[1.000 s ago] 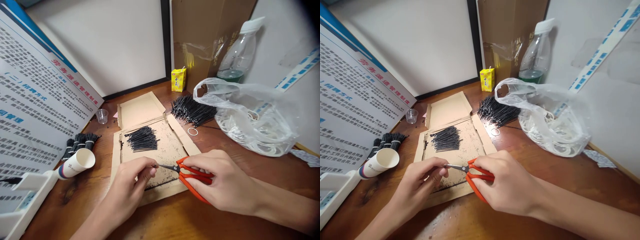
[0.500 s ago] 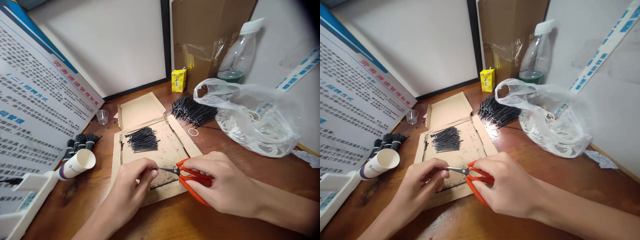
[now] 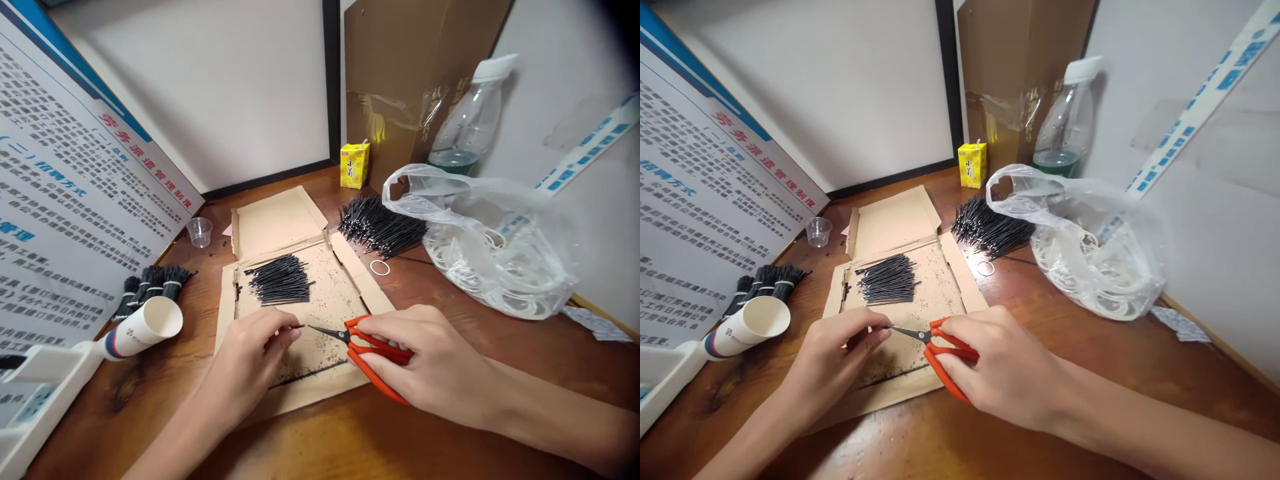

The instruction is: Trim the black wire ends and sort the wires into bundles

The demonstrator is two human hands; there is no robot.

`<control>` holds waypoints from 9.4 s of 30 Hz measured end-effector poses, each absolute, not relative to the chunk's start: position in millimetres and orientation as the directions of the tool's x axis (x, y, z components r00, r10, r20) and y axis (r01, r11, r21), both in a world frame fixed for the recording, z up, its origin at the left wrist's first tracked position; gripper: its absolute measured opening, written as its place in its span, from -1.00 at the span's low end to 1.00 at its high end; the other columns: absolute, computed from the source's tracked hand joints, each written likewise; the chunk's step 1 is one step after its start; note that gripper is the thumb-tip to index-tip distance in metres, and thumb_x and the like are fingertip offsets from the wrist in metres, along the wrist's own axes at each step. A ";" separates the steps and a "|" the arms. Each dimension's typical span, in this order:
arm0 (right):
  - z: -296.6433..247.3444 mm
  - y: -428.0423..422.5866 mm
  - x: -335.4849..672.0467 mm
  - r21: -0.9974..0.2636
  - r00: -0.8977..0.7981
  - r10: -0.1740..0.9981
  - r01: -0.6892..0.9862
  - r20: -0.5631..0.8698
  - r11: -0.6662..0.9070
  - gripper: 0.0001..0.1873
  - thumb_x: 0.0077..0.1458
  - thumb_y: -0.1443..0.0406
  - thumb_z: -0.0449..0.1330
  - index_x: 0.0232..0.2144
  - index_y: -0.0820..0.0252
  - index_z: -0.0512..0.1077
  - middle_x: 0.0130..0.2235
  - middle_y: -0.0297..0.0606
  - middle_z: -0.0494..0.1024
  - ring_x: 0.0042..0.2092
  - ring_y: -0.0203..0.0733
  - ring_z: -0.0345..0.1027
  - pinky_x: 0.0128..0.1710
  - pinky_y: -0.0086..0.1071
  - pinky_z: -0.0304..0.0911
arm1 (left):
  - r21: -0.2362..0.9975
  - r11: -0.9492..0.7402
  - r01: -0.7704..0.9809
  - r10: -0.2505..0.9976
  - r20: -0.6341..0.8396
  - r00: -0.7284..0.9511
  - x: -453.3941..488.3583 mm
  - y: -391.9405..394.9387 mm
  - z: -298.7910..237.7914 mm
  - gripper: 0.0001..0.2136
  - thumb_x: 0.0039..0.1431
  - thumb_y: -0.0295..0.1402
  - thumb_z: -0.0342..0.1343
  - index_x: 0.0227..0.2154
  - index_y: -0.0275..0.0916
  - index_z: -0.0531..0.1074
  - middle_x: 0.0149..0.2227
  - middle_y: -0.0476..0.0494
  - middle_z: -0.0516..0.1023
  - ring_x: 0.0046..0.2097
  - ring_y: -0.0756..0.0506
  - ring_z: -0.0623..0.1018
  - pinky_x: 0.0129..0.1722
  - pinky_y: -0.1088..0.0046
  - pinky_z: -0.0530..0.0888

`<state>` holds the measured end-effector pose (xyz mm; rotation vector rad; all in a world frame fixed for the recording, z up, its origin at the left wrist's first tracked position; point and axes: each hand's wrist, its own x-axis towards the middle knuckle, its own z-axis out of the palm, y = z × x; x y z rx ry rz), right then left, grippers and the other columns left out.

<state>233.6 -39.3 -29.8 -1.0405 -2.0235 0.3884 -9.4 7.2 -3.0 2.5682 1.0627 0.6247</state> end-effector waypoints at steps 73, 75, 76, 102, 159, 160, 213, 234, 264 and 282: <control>-33.6 6.0 270.4 -0.084 -0.059 0.998 0.995 0.038 0.062 -0.75 0.21 0.32 0.05 -0.53 0.16 0.27 -0.40 -0.18 0.56 -0.38 -0.14 0.42 -0.46 -0.33 -0.13 | 0.243 -0.549 0.800 0.832 0.254 0.494 -78.1 140.7 -26.1 -0.87 0.05 -0.57 0.15 -0.43 -0.28 0.58 -0.37 -0.15 0.58 -0.29 -0.12 0.52 -0.23 0.38 0.39; -34.6 6.4 271.1 -0.078 -0.061 0.997 0.995 0.037 0.063 -0.75 0.22 0.32 0.03 -0.53 0.16 0.28 -0.40 -0.18 0.56 -0.38 -0.14 0.41 -0.46 -0.33 -0.12 | 0.234 -0.546 0.804 0.833 0.249 0.493 -78.8 140.6 -27.3 -0.87 0.05 -0.57 0.16 -0.42 -0.28 0.59 -0.37 -0.16 0.58 -0.29 -0.12 0.52 -0.22 0.37 0.39; -35.3 6.7 271.8 -0.079 -0.065 0.997 0.995 0.042 0.068 -0.75 0.22 0.31 0.03 -0.52 0.16 0.30 -0.41 -0.17 0.56 -0.39 -0.14 0.41 -0.46 -0.33 -0.11 | 0.229 -0.545 0.807 0.834 0.246 0.493 -78.8 140.3 -27.6 -0.87 0.05 -0.57 0.16 -0.42 -0.28 0.59 -0.37 -0.16 0.58 -0.29 -0.12 0.52 -0.22 0.37 0.39; -36.1 7.9 273.0 -0.082 -0.075 0.997 0.994 0.018 0.077 -0.75 0.23 0.27 0.03 -0.49 0.14 0.32 -0.39 -0.20 0.56 -0.34 -0.10 0.44 -0.44 -0.33 -0.05 | 0.205 -0.473 0.857 0.880 0.163 0.447 -68.1 132.2 -22.7 -0.89 0.10 -0.50 0.17 -0.37 -0.27 0.59 -0.31 -0.15 0.58 -0.22 -0.11 0.52 -0.16 0.36 0.40; -39.1 6.9 275.3 -0.178 -0.132 0.988 0.973 0.080 0.145 -0.77 0.20 0.26 0.06 -0.46 0.14 0.43 -0.48 -0.22 0.52 -0.41 -0.14 0.39 -0.45 -0.35 -0.06 | 0.005 -0.395 0.919 0.907 0.159 0.389 -59.6 113.5 4.0 -0.55 0.00 -0.72 -0.07 -0.03 -0.28 0.29 -0.19 -0.25 0.46 -0.17 -0.20 0.44 -0.29 0.38 0.29; -39.5 7.0 275.6 -0.174 -0.131 0.988 0.974 0.079 0.143 -0.76 0.20 0.25 0.06 -0.47 0.14 0.42 -0.48 -0.22 0.52 -0.42 -0.15 0.39 -0.45 -0.35 -0.06 | 0.008 -0.388 0.922 0.912 0.145 0.383 -61.4 113.0 9.9 -0.56 0.00 -0.71 -0.06 -0.04 -0.27 0.29 -0.20 -0.23 0.47 -0.19 -0.19 0.45 -0.31 0.39 0.29; -39.8 5.6 282.5 0.012 -0.079 0.997 0.997 0.016 0.079 -0.76 0.18 0.27 0.04 -0.53 0.17 0.29 -0.44 -0.18 0.50 -0.43 -0.16 0.33 -0.47 -0.32 -0.13 | -0.154 0.014 0.988 1.000 0.021 -0.011 -26.8 83.9 8.2 -0.68 0.13 -0.45 0.00 -0.03 -0.37 0.25 -0.16 -0.48 0.53 -0.09 -0.42 0.54 -0.18 0.13 0.45; -47.7 7.0 290.0 -0.029 -0.102 0.994 0.994 0.039 0.103 -0.73 0.21 0.22 0.03 -0.51 0.14 0.34 -0.45 -0.20 0.52 -0.47 -0.16 0.31 -0.47 -0.34 -0.09 | 0.462 -0.313 0.830 0.913 -0.096 0.398 -74.6 115.5 16.5 -0.48 -0.23 -0.68 -0.10 -0.11 -0.32 0.40 -0.24 -0.13 0.60 -0.27 -0.06 0.57 -0.32 0.51 0.46; -53.0 5.9 299.2 0.100 -0.072 0.997 0.992 -0.032 0.075 -0.68 0.22 0.26 -0.01 -0.51 0.21 0.41 -0.45 -0.06 0.52 -0.46 -0.05 0.39 -0.48 -0.31 -0.13 | 0.229 -0.276 0.934 0.925 0.328 0.193 -113.7 69.6 -16.8 -0.83 0.12 -0.59 0.02 -0.36 -0.29 0.49 -0.25 -0.18 0.57 -0.15 -0.13 0.53 -0.09 0.35 0.44; -48.5 -0.7 297.8 0.122 -0.064 0.997 0.990 -0.050 0.070 -0.68 0.20 0.36 0.00 -0.54 0.23 0.44 -0.45 -0.01 0.53 -0.48 -0.04 0.40 -0.51 -0.30 -0.06 | 0.180 -0.212 0.961 0.969 0.169 0.182 -122.5 81.9 -33.2 -0.83 0.31 -0.29 0.13 -0.25 -0.32 0.49 -0.19 -0.15 0.54 -0.10 -0.11 0.53 -0.03 0.20 0.47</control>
